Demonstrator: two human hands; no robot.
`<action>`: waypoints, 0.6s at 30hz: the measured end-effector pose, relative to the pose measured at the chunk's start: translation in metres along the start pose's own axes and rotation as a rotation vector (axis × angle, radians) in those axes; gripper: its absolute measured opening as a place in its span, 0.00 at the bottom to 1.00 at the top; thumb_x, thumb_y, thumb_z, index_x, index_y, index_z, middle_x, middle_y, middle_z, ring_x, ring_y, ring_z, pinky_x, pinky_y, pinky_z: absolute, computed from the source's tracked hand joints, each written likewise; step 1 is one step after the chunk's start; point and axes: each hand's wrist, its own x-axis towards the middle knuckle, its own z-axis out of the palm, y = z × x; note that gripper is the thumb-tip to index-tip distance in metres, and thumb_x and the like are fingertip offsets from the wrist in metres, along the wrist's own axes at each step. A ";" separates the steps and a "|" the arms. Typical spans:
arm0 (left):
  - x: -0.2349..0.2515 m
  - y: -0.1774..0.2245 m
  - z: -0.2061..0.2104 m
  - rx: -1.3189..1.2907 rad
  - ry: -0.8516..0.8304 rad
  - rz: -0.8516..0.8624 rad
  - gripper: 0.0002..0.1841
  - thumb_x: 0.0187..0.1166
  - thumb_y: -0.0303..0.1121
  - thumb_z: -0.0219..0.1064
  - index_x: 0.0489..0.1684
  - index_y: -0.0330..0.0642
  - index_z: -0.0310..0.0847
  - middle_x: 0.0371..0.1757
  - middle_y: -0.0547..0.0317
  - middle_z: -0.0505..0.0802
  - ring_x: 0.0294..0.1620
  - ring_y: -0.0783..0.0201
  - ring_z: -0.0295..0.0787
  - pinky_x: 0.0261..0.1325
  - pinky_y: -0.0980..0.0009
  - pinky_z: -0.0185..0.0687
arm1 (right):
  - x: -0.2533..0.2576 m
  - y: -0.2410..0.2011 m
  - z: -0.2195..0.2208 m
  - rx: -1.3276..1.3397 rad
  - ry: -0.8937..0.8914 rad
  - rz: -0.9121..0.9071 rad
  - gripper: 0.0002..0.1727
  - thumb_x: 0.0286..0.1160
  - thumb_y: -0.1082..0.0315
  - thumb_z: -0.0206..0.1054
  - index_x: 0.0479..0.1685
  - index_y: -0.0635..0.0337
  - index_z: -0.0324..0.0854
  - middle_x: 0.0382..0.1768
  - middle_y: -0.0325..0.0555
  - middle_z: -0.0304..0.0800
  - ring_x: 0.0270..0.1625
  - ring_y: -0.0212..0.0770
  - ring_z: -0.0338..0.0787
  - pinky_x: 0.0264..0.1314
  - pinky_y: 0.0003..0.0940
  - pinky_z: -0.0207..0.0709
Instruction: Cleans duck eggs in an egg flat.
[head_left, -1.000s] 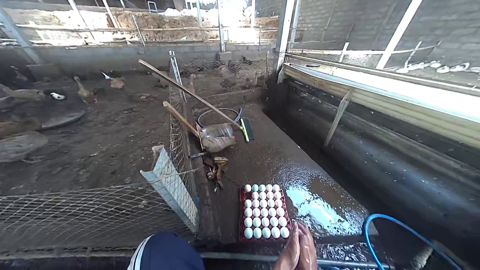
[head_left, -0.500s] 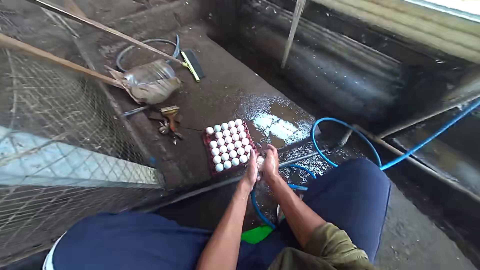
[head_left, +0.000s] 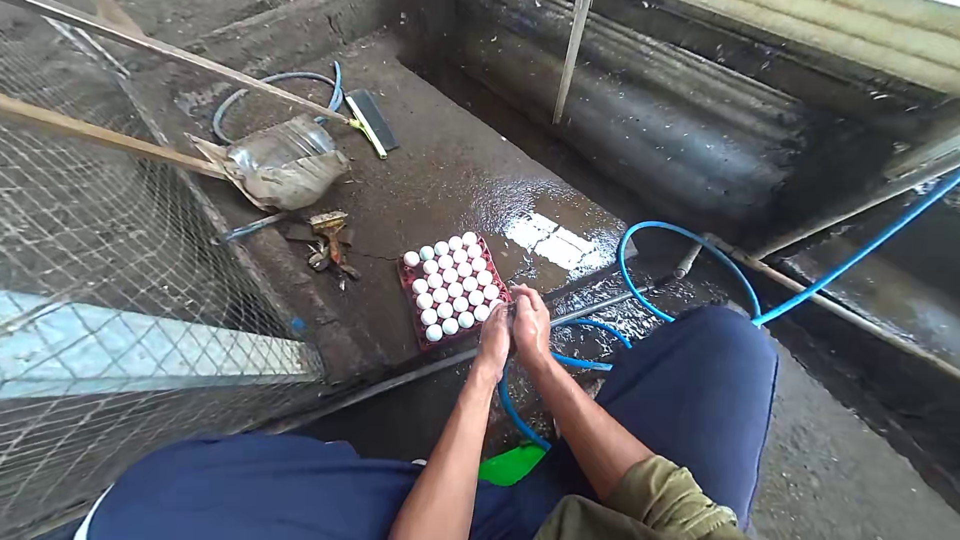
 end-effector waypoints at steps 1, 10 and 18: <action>0.000 0.000 0.004 0.035 0.032 0.013 0.24 0.95 0.38 0.40 0.67 0.29 0.77 0.59 0.42 0.86 0.57 0.60 0.82 0.59 0.62 0.78 | 0.008 0.000 0.000 0.037 0.026 0.054 0.22 0.89 0.66 0.48 0.70 0.67 0.79 0.67 0.60 0.84 0.69 0.49 0.83 0.71 0.51 0.75; 0.006 -0.008 0.002 0.074 0.065 0.056 0.25 0.95 0.38 0.38 0.66 0.26 0.76 0.61 0.38 0.85 0.62 0.55 0.80 0.68 0.57 0.75 | 0.005 -0.002 0.006 0.075 0.056 0.157 0.22 0.92 0.64 0.49 0.75 0.65 0.73 0.64 0.61 0.84 0.66 0.51 0.83 0.69 0.52 0.75; 0.007 -0.006 -0.013 -0.002 -0.049 -0.110 0.23 0.94 0.45 0.39 0.59 0.41 0.79 0.42 0.57 0.86 0.35 0.69 0.80 0.34 0.72 0.76 | 0.015 0.008 0.006 0.219 -0.077 0.366 0.20 0.91 0.64 0.50 0.72 0.65 0.72 0.58 0.59 0.84 0.57 0.49 0.85 0.59 0.49 0.80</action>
